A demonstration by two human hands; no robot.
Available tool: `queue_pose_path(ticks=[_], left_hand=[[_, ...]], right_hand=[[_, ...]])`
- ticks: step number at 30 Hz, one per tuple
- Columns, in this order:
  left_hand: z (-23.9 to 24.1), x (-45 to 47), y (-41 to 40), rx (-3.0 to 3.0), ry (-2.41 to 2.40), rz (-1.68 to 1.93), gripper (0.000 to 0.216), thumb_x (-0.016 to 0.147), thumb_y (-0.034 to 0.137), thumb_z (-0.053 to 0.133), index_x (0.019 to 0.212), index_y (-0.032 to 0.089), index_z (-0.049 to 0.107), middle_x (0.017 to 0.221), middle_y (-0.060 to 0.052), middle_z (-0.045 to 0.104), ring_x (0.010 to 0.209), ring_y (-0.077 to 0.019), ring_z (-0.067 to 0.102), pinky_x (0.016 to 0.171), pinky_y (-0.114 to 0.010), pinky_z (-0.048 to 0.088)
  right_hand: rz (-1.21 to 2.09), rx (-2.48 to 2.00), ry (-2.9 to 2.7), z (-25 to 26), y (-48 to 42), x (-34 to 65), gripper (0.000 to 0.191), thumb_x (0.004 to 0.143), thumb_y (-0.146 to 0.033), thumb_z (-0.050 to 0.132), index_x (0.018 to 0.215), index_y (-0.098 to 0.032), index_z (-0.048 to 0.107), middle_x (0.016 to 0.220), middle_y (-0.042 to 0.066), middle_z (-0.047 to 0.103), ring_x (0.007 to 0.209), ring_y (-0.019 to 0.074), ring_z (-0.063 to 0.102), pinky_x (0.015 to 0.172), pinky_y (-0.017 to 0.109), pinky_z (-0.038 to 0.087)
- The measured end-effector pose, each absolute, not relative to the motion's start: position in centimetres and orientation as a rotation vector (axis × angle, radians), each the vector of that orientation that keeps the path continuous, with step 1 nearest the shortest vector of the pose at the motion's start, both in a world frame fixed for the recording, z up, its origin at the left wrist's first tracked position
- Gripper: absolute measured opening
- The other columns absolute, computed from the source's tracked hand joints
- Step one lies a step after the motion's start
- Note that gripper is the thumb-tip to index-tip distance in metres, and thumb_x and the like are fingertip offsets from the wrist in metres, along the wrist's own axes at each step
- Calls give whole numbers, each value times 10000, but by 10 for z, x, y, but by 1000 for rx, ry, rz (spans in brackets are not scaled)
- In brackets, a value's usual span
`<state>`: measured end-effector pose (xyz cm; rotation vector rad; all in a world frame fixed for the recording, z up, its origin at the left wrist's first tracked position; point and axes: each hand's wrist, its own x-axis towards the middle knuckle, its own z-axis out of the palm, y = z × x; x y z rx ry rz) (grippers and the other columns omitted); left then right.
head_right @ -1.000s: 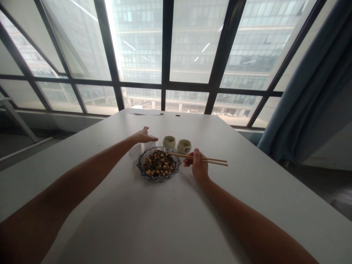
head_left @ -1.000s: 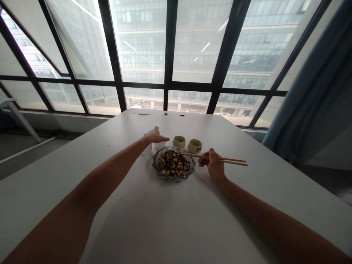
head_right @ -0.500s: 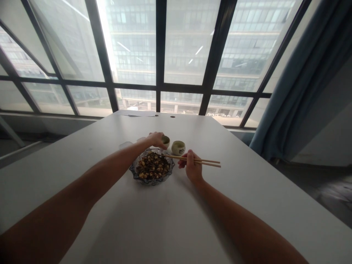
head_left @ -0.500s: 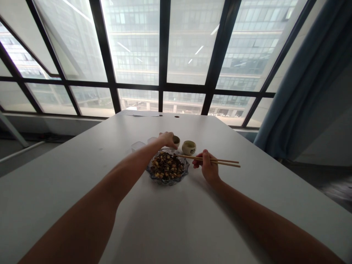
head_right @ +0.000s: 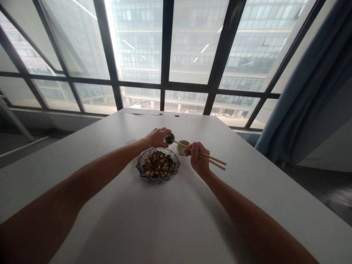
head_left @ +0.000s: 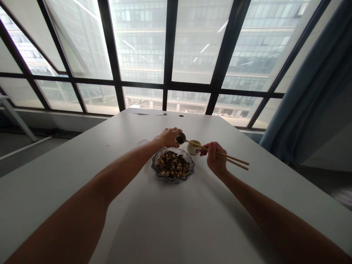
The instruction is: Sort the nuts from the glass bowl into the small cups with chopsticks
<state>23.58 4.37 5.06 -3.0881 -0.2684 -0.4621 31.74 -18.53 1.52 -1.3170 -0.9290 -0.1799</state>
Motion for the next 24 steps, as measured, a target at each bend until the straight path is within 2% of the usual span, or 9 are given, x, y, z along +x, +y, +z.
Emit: queue_pose_path(ticks=[4, 7, 10, 13, 18, 24], left_hand=[[53, 236, 39, -3095, -264, -491, 773, 679, 496, 760, 1349, 224, 488, 1321, -101, 608, 1179, -294, 591, 1029, -402, 428], [56, 237, 36, -3114, -288, -480, 747, 672, 542, 745, 1307, 209, 532, 1271, -96, 647, 1121, -285, 623, 975, -378, 453], [57, 240, 31, -3090, -389, -412, 711, 674, 615, 712, 1244, 210, 582, 1162, -94, 703, 1068, -296, 645, 997, -399, 427], [54, 246, 28, -3056, -539, -302, 696, 679, 663, 679, 1181, 185, 622, 1069, -122, 731, 1061, -319, 651, 1076, -455, 352], [47, 254, 33, -3106, -721, -126, 718, 670, 701, 671, 1167, 184, 646, 1154, -160, 714, 1113, -343, 638, 1107, -515, 324], [46, 258, 39, -3154, -848, -29, 796, 684, 742, 642, 1226, 160, 626, 1243, -198, 674, 1194, -375, 600, 1125, -550, 305]], right_hand=[[-160, -1405, -1046, 20, -167, 329, 406, 854, -620, 635, 770, -224, 669, 657, 32, 712, 569, 170, 645, 568, 284, 516], [-160, -1411, -1043, 29, -160, 333, 426, 850, -630, 632, 748, -218, 670, 627, 30, 696, 560, 165, 642, 539, 271, 506], [-141, -1323, -943, 44, -165, 332, 494, 853, -672, 591, 709, -204, 658, 555, 24, 662, 476, 145, 609, 463, 254, 483], [-22, -1308, -889, 60, -179, 330, 559, 851, -669, 596, 571, -186, 621, 423, 20, 585, 333, 106, 501, 337, 223, 385], [347, -1396, -1062, 74, -192, 329, 603, 783, -691, 659, 481, -172, 609, 327, 18, 529, 246, 101, 442, 252, 200, 314], [609, -1493, -1204, 65, -185, 318, 628, 750, -738, 651, 513, -158, 616, 362, 41, 576, 252, 106, 477, 252, 188, 358]])
